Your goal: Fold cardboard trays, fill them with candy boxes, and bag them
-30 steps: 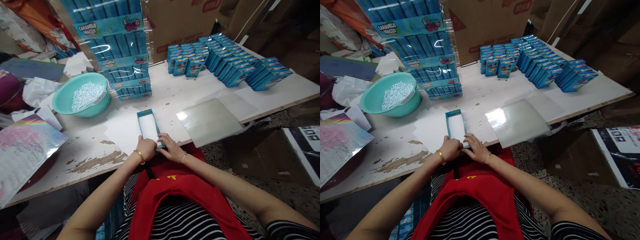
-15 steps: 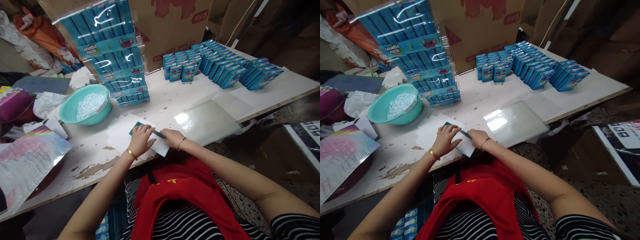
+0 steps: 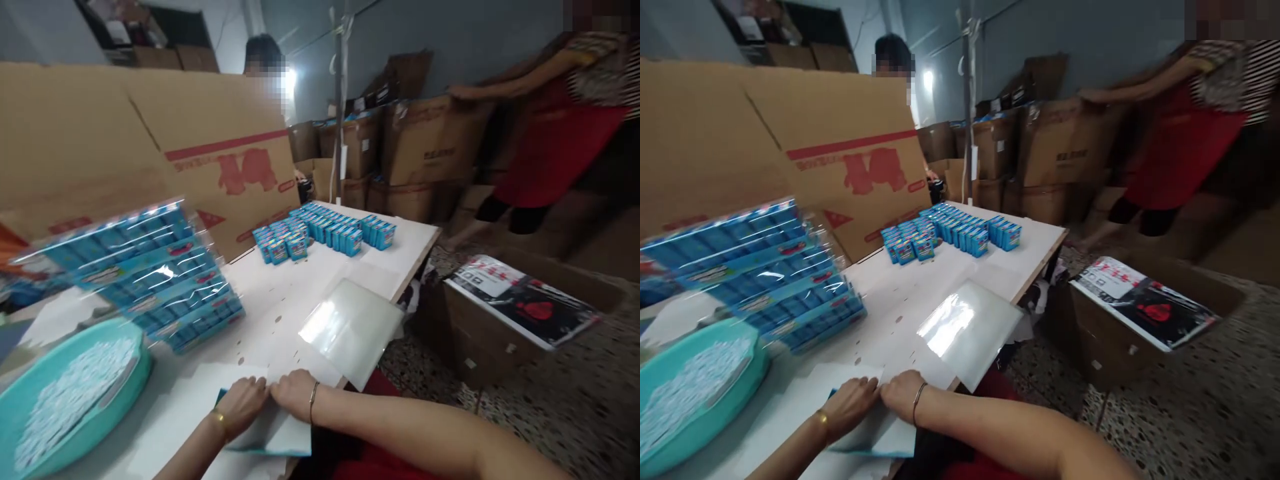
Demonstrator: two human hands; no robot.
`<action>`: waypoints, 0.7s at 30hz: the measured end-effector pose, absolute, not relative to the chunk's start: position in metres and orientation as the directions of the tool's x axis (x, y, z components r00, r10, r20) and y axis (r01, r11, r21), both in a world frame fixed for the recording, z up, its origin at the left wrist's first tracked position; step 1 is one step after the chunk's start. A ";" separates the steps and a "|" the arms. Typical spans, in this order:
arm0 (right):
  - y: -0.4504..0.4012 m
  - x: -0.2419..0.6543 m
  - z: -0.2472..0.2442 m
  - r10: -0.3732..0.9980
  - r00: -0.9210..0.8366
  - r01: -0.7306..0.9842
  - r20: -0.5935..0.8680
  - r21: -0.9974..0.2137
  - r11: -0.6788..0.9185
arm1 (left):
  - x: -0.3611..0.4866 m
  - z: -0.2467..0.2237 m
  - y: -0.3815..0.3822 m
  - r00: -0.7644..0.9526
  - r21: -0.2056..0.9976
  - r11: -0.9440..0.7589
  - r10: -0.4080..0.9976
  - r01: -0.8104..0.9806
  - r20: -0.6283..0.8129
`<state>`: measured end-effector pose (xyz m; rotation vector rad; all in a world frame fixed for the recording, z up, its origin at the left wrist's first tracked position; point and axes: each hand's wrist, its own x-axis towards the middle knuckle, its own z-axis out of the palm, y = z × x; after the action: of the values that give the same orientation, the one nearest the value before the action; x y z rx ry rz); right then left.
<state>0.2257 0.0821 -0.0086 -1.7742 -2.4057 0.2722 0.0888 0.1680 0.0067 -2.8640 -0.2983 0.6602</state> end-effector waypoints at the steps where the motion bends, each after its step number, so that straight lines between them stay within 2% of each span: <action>1: 0.083 0.229 -0.007 0.957 -0.287 0.938 -0.039 -0.214 0.272 | 0.090 0.007 0.169 0.873 -0.244 -0.960 0.236 0.140 -0.426; 5: 0.081 0.250 -0.001 0.933 -0.314 0.938 -0.175 -0.210 0.277 | 0.105 0.013 0.177 0.861 -0.310 -0.950 0.190 0.041 -0.471; 11: 0.070 0.294 0.007 0.966 -0.230 0.944 -0.121 -0.267 0.192 | 0.159 0.030 0.197 0.901 -0.262 -0.952 -0.031 -0.158 -0.433; 16: 0.072 0.346 0.019 0.975 -0.127 0.935 -0.181 -0.350 0.056 | 0.220 0.032 0.215 0.908 -0.261 -0.925 -0.161 -0.276 -0.388; 21: 0.070 0.403 0.022 0.980 -0.058 0.908 -0.189 -0.417 -0.027 | 0.282 0.027 0.229 0.860 -0.236 -0.851 -0.379 -0.469 -0.342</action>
<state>0.4027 0.0702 0.0219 -2.0375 -2.0702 0.6619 0.2822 0.2289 0.0272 -2.7213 0.6380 0.4089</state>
